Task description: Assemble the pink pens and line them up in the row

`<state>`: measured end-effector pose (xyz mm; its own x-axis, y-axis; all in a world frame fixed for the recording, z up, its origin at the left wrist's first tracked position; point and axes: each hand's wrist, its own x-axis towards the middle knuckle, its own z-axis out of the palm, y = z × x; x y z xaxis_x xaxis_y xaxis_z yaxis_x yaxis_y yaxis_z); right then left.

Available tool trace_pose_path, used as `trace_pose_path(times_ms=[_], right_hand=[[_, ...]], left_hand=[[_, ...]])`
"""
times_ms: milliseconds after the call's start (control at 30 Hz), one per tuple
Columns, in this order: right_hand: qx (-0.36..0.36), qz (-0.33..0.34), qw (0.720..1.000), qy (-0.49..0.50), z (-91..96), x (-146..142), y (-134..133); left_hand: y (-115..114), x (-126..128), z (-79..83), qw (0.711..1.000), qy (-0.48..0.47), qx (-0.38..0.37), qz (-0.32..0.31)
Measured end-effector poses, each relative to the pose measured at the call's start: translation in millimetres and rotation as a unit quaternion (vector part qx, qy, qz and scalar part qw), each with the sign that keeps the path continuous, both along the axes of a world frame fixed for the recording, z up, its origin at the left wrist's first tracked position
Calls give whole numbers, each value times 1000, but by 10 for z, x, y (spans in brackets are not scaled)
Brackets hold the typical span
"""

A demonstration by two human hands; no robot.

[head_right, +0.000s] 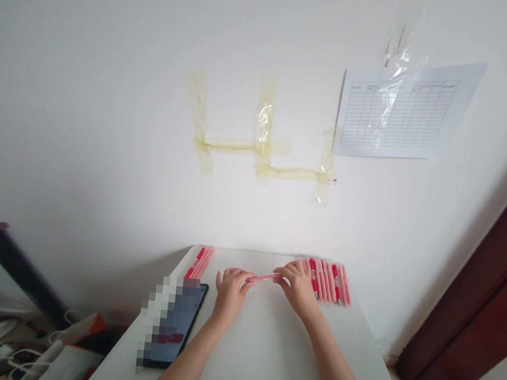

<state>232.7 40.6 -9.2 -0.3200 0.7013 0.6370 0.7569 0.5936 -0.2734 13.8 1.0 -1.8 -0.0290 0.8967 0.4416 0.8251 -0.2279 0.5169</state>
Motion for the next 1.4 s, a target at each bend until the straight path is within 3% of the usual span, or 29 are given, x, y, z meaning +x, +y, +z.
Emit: trace_pose_path(times_ms=[200, 467, 967, 1400], right_hand=[[-12, -18, 999, 30, 25, -2, -22], [-51, 13, 998, 20, 86, -2, -44], [-86, 14, 995, 40, 11, 1, -18], [-112, 20, 992, 49, 68, -46, -42]], left_hand=[[-7, -6, 25, 1000, -4, -3, -3], [14, -35, 31, 1000, 18, 8, 3], [-15, -11, 49, 1000, 5, 16, 13], [-1, -9, 56, 1000, 0, 7, -6]])
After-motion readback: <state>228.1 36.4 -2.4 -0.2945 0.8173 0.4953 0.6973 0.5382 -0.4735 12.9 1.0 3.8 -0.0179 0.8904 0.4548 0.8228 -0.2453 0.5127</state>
